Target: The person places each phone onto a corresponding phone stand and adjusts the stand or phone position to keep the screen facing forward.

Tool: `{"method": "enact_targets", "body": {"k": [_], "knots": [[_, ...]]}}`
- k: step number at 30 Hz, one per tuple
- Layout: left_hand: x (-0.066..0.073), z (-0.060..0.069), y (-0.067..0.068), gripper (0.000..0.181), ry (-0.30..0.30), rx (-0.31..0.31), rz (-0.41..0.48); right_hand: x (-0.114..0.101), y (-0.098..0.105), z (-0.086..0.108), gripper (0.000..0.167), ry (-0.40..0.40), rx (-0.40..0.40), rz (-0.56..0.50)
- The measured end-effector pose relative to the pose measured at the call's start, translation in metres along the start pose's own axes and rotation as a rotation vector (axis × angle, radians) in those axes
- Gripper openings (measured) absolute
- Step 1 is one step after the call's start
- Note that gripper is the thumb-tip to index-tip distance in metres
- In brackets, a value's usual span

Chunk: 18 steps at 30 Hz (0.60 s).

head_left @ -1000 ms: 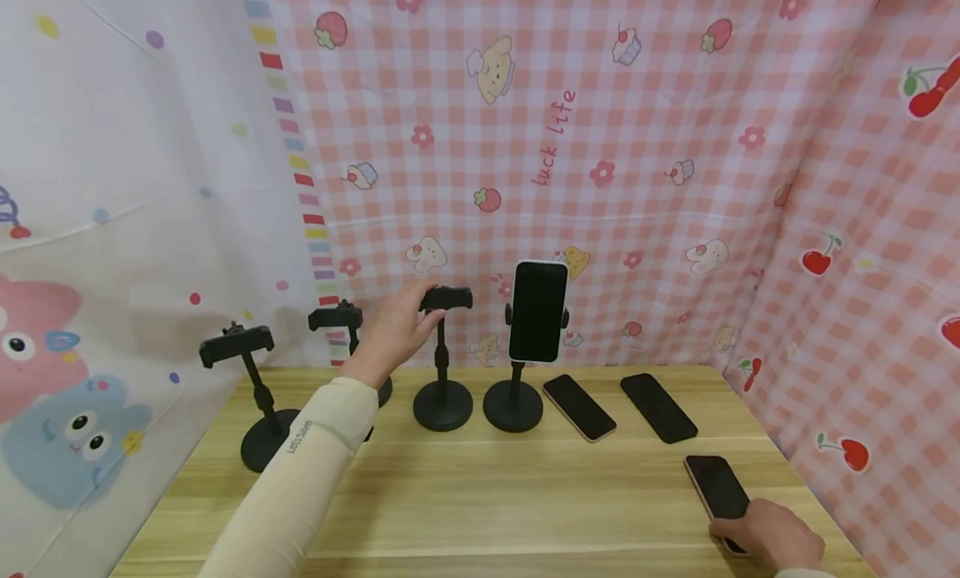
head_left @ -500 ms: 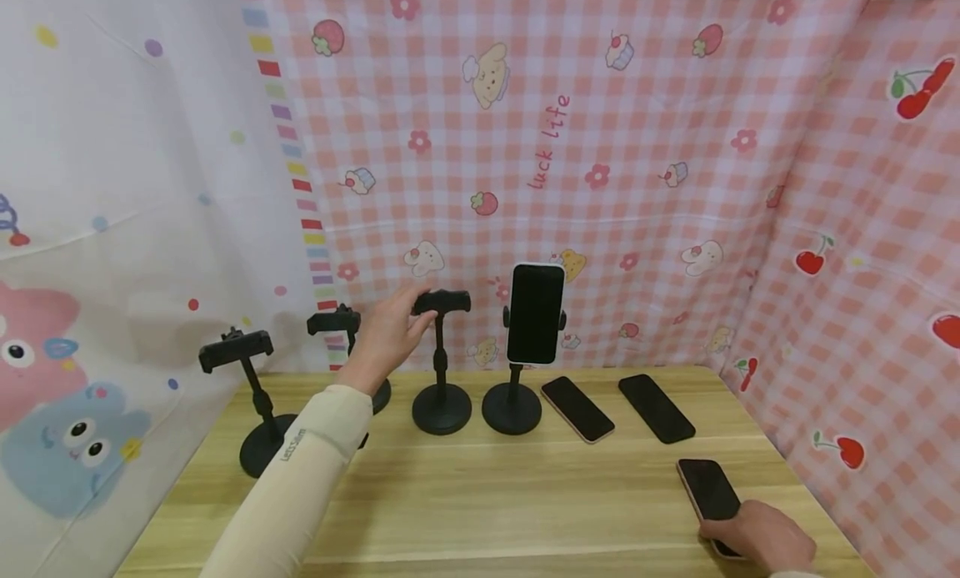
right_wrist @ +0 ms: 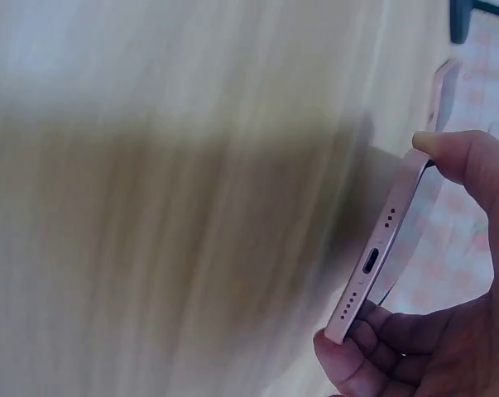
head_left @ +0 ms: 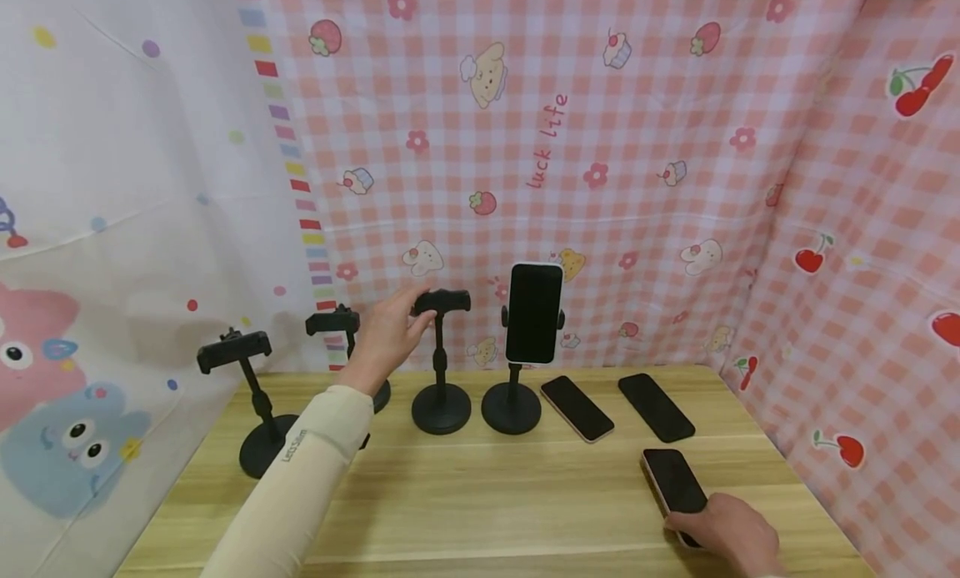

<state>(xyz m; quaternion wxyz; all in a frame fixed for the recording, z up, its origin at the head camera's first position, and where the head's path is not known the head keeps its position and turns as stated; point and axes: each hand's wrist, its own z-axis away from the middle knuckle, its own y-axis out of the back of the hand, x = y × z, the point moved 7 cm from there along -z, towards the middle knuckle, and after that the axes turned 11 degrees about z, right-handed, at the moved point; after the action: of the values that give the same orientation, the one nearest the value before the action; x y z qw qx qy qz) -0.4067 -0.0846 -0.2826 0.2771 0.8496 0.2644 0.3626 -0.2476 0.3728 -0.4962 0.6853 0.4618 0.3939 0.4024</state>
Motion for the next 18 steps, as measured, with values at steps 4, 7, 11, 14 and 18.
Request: {"method": "enact_targets", "body": {"k": [4,7,11,14,18], "knots": [[0.001,0.0,-0.001,0.047,-0.011,0.009,0.009,-0.019,0.005,0.008,0.058,0.049,0.073,-0.014],[0.002,-0.001,0.0,0.046,-0.011,0.01,0.013,-0.033,0.009,0.014,0.056,0.065,0.106,-0.021],[0.003,-0.002,-0.001,0.046,0.001,-0.001,0.008,-0.051,0.013,0.019,0.056,0.077,0.136,-0.028],[0.004,-0.003,-0.001,0.046,0.003,-0.008,0.016,-0.063,0.014,0.022,0.057,0.093,0.154,-0.024],[0.005,-0.003,-0.003,0.045,-0.004,-0.007,0.057,-0.076,0.013,0.026,0.063,0.108,0.157,-0.024]]}}
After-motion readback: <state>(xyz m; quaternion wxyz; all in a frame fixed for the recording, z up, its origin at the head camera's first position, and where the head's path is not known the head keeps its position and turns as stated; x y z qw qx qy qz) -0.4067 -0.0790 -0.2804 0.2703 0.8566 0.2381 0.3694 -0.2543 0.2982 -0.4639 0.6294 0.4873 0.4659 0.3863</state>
